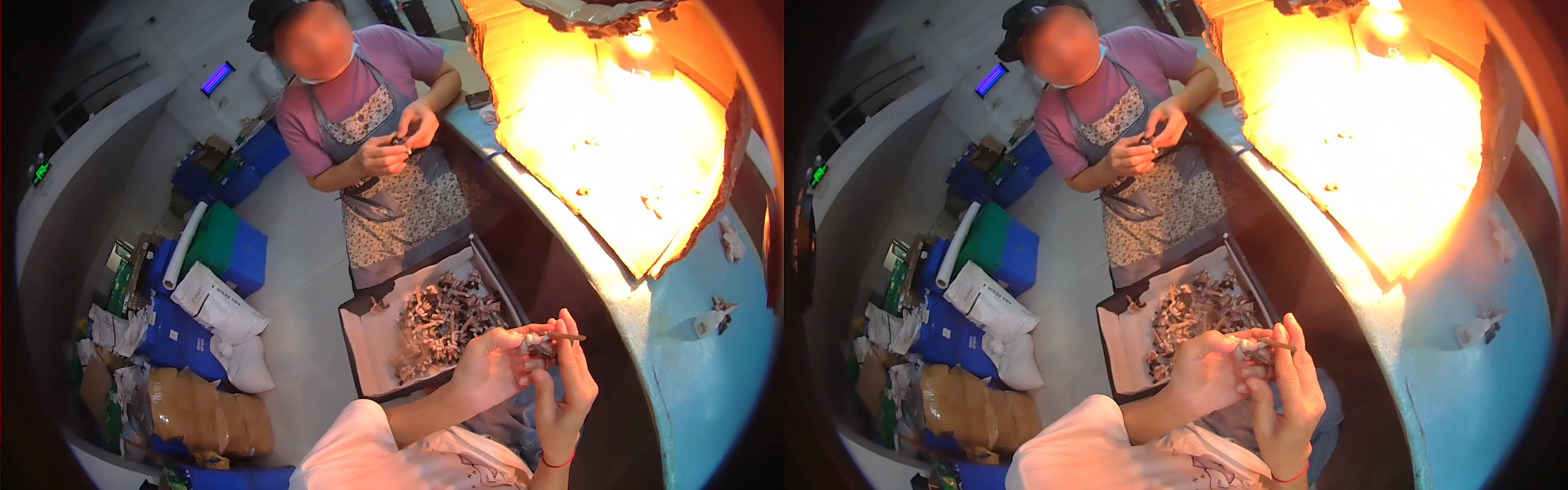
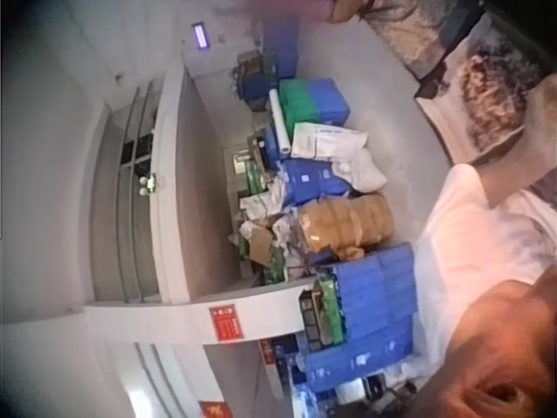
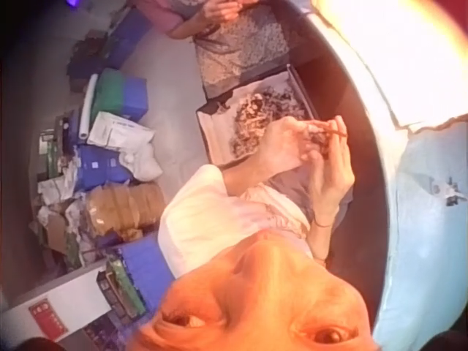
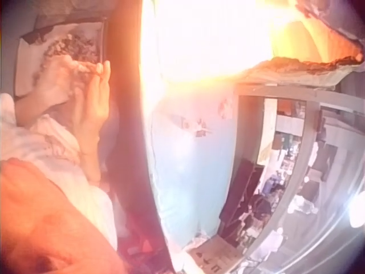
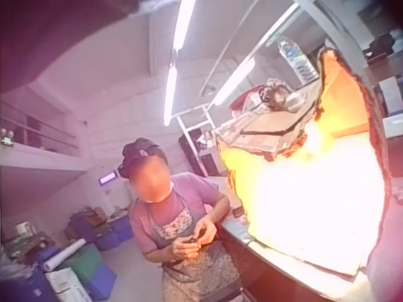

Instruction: The person assembles toy figurines by applying liquid adhesive from a dispenser bottle and attaching small component parts and accessories to the figure bodies by hand.

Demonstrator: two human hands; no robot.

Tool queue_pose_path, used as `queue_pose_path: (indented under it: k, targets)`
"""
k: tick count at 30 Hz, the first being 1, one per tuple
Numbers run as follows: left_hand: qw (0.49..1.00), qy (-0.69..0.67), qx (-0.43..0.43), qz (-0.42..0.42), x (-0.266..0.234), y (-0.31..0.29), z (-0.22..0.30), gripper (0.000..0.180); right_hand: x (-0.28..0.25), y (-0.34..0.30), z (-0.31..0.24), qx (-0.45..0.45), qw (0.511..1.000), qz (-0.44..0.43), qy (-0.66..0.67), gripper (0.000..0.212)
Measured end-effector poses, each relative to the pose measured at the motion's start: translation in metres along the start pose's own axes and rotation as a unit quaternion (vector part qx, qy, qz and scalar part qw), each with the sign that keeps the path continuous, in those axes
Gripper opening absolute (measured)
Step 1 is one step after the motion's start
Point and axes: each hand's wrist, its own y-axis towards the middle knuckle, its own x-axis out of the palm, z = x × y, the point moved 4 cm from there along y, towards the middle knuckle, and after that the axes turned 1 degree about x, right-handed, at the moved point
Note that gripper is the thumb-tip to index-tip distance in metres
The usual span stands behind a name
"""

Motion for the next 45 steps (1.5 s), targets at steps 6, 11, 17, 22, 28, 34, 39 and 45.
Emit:
queue_pose_path:
  k: [6, 11, 17, 22, 28, 34, 39, 45]
  targets:
    - [0.999, 0.016, -0.009, -0.039, 0.01, 0.005, 0.0, 0.042, -0.005, 0.004, 0.0, -0.02, 0.999, 0.006, -0.033, 0.039]
    - [1.0, -0.006, 0.008, -0.028, -0.007, 0.009, 0.001, 0.042, 0.003, 0.001, 0.008, -0.019, 0.999, -0.006, -0.036, 0.037]
    - [0.999, -0.01, -0.008, -0.031, 0.003, 0.01, -0.006, 0.04, -0.004, 0.001, 0.002, -0.021, 0.998, 0.02, -0.049, 0.037]
    - [0.999, -0.013, -0.003, -0.035, 0.004, 0.008, -0.003, 0.04, 0.0, 0.002, -0.001, -0.036, 0.997, 0.016, -0.065, 0.037]
    - [1.0, -0.002, 0.015, -0.018, 0.003, 0.007, -0.007, 0.04, 0.0, 0.0, -0.002, -0.035, 0.996, 0.024, -0.083, 0.038]
    - [0.999, -0.001, 0.019, -0.027, 0.002, 0.004, -0.008, 0.04, 0.002, -0.006, 0.0, -0.04, 0.996, 0.031, -0.078, 0.04]
    - [1.0, 0.006, 0.025, -0.014, 0.003, 0.001, -0.007, 0.04, 0.004, -0.008, 0.0, -0.034, 0.996, 0.029, -0.078, 0.042]
    - [0.999, 0.005, 0.03, -0.023, 0.006, 0.001, -0.006, 0.039, 0.005, -0.007, 0.001, -0.042, 0.995, 0.027, -0.088, 0.043]
